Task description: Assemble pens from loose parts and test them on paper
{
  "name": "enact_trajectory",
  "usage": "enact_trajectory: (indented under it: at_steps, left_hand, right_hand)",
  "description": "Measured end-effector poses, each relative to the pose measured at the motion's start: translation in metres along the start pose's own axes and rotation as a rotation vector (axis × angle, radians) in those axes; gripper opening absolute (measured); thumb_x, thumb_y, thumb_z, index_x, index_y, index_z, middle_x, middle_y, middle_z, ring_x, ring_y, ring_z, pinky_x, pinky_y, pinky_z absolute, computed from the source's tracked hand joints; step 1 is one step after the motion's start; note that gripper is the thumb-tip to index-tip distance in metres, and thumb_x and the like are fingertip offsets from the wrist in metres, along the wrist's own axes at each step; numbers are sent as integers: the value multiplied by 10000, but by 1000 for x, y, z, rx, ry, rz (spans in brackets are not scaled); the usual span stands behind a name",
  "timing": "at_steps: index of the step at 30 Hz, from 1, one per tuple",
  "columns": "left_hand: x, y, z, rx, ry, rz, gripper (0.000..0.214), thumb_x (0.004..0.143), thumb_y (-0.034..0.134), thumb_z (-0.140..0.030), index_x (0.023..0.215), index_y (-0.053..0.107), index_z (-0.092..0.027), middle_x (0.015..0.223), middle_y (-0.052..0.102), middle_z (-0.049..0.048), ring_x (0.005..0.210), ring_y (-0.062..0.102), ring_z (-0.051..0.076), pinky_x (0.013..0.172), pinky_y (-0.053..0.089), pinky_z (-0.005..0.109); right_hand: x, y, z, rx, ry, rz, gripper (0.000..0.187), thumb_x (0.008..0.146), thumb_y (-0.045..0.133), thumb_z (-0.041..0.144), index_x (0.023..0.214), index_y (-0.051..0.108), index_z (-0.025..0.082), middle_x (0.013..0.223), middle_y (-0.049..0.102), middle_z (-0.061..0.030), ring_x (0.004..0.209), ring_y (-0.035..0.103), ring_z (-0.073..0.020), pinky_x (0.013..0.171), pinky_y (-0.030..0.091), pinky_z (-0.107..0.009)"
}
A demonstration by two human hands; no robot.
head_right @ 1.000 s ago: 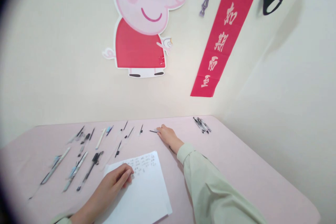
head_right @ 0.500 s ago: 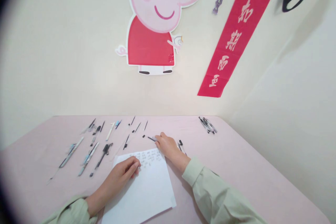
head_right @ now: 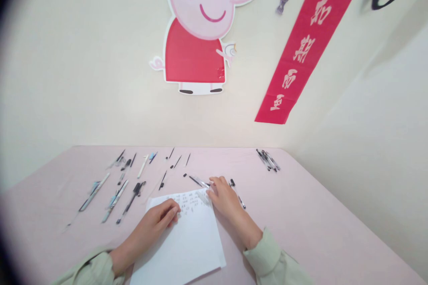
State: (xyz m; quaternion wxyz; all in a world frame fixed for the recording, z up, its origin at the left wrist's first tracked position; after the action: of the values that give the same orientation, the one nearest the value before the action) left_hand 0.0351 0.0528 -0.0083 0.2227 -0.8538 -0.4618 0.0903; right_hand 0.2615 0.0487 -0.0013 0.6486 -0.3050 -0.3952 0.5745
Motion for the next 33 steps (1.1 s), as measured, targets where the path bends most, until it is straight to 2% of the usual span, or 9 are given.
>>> enact_trajectory:
  at_steps: [3,6,10,12,16,20,24,29,33]
  left_hand:
    - [-2,-4,-6,99,30,-25,256,913,375,-356,828,568,-210,755,616,20,691,585,189,671,450,297]
    - [5,-11,-11,271,88,-56,255,911,384,-292,963,619,-206,979,629,69,810,612,199,761,476,323]
    - [34,-19,-11,566,161,-124,276,898,419,-224,1054,643,-180,1198,574,149,1094,554,285,924,434,422]
    - [53,-19,-7,693,169,-107,270,896,432,-196,1067,640,-182,1273,545,161,1153,517,301,955,408,450]
    - [77,-16,0,770,158,-88,226,848,488,-130,1005,640,-185,1235,570,140,1074,546,275,914,422,425]
    - [84,-13,0,783,126,-119,217,867,461,-133,996,633,-160,1126,606,143,1025,549,269,894,422,416]
    - [91,-12,2,778,96,-165,228,891,425,-121,986,631,-140,1103,604,158,1030,550,264,918,410,414]
    - [83,-15,0,746,105,-177,248,912,387,-136,968,628,-144,1118,588,161,1056,550,265,924,412,394]
    - [41,-17,-15,671,75,-100,293,831,373,-53,961,599,-186,1046,589,95,942,592,218,803,442,320]
  right_hand:
    - [-7,6,9,-39,-12,-10,401,881,526,284,1280,514,250,1153,559,-70,985,600,-187,827,458,-281]
    - [-8,7,16,-82,-17,19,403,885,518,277,1287,521,278,1179,553,-63,942,616,-179,777,463,-264]
    - [-6,5,20,-122,-11,41,376,902,494,279,1272,550,311,1204,554,-52,875,633,-163,739,457,-249]
    - [-6,6,19,-141,-9,49,370,906,489,286,1267,561,325,1214,553,-45,856,638,-158,723,455,-246]
    - [-6,9,16,-157,-21,49,358,907,487,280,1249,584,326,1218,559,-36,872,640,-153,726,454,-238]
    - [-5,11,15,-166,-31,48,345,907,484,277,1229,598,322,1225,561,-33,925,636,-161,745,451,-234]
    - [-5,9,16,-152,-22,55,337,905,476,257,1212,605,311,1225,559,-34,927,634,-163,754,450,-242]
    - [-5,6,10,-35,-25,-5,298,910,454,208,1158,613,258,1178,561,-51,928,623,-162,809,454,-255]
    - [-1,6,-1,29,4,-86,251,896,445,151,1089,596,207,1128,569,-70,984,597,-174,865,443,-266]
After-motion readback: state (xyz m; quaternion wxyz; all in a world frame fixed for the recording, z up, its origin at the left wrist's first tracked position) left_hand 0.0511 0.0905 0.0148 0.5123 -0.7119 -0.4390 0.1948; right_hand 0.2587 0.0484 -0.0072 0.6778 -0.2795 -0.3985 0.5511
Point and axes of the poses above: each hand's wrist, its own x-axis towards the middle knuckle, its own y-axis out of the palm, z = x × y, the point moved 4 cm from there along x, towards the middle knuckle
